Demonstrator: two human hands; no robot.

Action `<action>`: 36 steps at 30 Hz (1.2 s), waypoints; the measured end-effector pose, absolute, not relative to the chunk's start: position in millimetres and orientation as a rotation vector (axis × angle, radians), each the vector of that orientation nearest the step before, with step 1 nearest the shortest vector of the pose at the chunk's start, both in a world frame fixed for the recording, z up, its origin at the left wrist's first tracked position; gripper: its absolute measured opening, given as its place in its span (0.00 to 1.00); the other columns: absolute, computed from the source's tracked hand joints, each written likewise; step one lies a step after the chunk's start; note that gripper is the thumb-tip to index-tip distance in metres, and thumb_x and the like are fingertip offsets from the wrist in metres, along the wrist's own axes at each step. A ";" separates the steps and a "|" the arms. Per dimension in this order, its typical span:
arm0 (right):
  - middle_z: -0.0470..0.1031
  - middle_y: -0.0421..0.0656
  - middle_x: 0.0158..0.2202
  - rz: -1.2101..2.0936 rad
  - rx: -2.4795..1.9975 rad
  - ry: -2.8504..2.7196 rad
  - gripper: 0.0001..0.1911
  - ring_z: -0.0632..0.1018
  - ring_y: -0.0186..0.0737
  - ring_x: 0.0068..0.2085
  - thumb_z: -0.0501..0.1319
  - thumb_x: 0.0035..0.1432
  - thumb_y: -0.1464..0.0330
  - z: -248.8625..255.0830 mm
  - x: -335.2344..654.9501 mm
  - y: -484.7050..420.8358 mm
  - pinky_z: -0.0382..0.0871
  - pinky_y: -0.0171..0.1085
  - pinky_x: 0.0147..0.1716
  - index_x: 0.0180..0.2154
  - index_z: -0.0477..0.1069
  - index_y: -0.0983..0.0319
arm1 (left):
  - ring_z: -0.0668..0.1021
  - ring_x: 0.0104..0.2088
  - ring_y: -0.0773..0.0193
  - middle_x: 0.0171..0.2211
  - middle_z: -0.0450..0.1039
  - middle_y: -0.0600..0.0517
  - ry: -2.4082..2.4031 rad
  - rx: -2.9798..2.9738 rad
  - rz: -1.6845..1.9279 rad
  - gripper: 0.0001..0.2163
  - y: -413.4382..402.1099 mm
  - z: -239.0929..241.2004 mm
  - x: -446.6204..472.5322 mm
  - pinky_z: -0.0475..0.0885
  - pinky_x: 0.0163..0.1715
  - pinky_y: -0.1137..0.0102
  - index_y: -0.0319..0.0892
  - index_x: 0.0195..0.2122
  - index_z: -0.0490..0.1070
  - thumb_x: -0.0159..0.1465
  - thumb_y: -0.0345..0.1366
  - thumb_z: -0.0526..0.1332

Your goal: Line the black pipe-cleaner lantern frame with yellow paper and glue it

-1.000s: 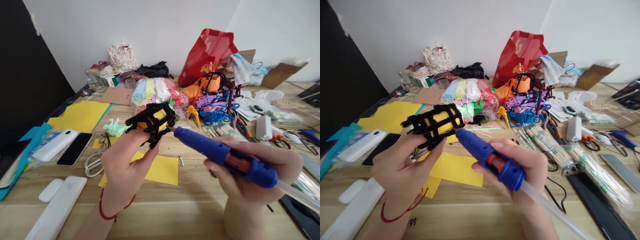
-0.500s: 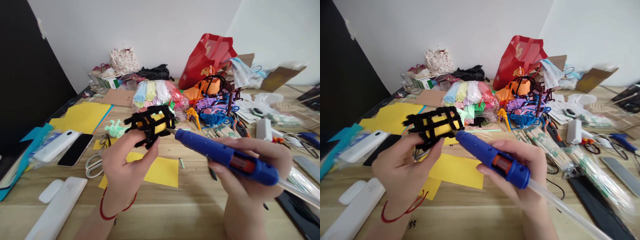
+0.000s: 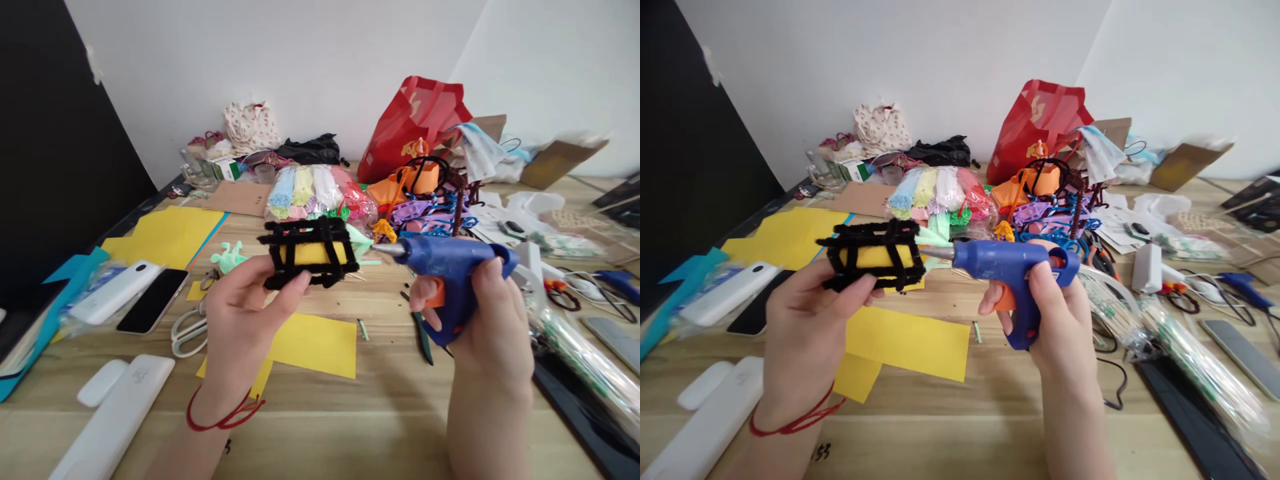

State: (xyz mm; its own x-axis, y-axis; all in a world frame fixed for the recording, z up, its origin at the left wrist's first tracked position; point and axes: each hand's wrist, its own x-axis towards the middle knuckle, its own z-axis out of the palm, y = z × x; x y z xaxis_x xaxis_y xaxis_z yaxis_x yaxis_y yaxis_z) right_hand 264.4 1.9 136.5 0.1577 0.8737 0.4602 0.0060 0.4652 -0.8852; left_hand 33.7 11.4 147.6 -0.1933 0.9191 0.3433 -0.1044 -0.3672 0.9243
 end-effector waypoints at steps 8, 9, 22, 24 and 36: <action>0.72 0.40 0.24 0.904 -0.872 -1.243 0.16 0.74 0.43 0.21 0.53 0.68 0.52 120.3 281.6 12.9 0.57 0.35 0.10 0.49 0.69 0.54 | 0.77 0.26 0.67 0.27 0.79 0.54 0.995 1.135 1.581 0.04 25.1 141.0 30.0 0.75 0.26 0.74 0.47 0.32 0.82 0.55 0.36 0.73; 0.72 0.39 0.25 0.930 -0.842 -1.231 0.15 0.74 0.42 0.21 0.55 0.67 0.53 120.8 280.3 13.5 0.57 0.34 0.10 0.48 0.69 0.53 | 0.77 0.26 0.68 0.27 0.79 0.54 0.996 1.143 1.581 0.04 25.9 140.6 29.5 0.75 0.26 0.74 0.47 0.32 0.82 0.55 0.36 0.73; 0.77 0.44 0.47 0.211 -1.188 -1.748 0.19 0.83 0.45 0.45 0.68 0.59 0.67 143.8 273.6 -5.1 0.79 0.40 0.40 0.51 0.69 0.54 | 0.78 0.25 0.68 0.27 0.79 0.54 1.044 1.171 1.608 0.05 35.4 137.4 23.3 0.73 0.24 0.75 0.45 0.33 0.82 0.55 0.37 0.73; 0.78 0.44 0.47 0.080 -1.256 -1.952 0.18 0.83 0.45 0.45 0.65 0.62 0.66 142.2 276.6 -1.1 0.79 0.41 0.42 0.53 0.68 0.53 | 0.77 0.25 0.68 0.26 0.78 0.54 1.085 1.162 1.612 0.05 39.1 136.8 24.2 0.72 0.24 0.75 0.44 0.32 0.82 0.55 0.37 0.73; 0.73 0.53 0.55 0.210 -1.669 -2.258 0.30 0.75 0.51 0.56 0.52 0.57 0.82 82.3 272.6 49.8 0.71 0.49 0.54 0.60 0.58 0.60 | 0.74 0.22 0.70 0.24 0.76 0.54 0.951 0.930 1.554 0.08 47.8 141.3 14.6 0.67 0.20 0.76 0.43 0.27 0.79 0.47 0.36 0.75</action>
State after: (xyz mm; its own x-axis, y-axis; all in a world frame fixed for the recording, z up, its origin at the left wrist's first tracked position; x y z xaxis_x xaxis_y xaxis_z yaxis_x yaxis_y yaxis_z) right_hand 272.6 49.8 82.3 -0.2632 0.9495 0.1709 0.9017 0.3051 -0.3065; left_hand 14.6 47.8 141.3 -0.1559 0.9837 0.0900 -0.3674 -0.1423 0.9191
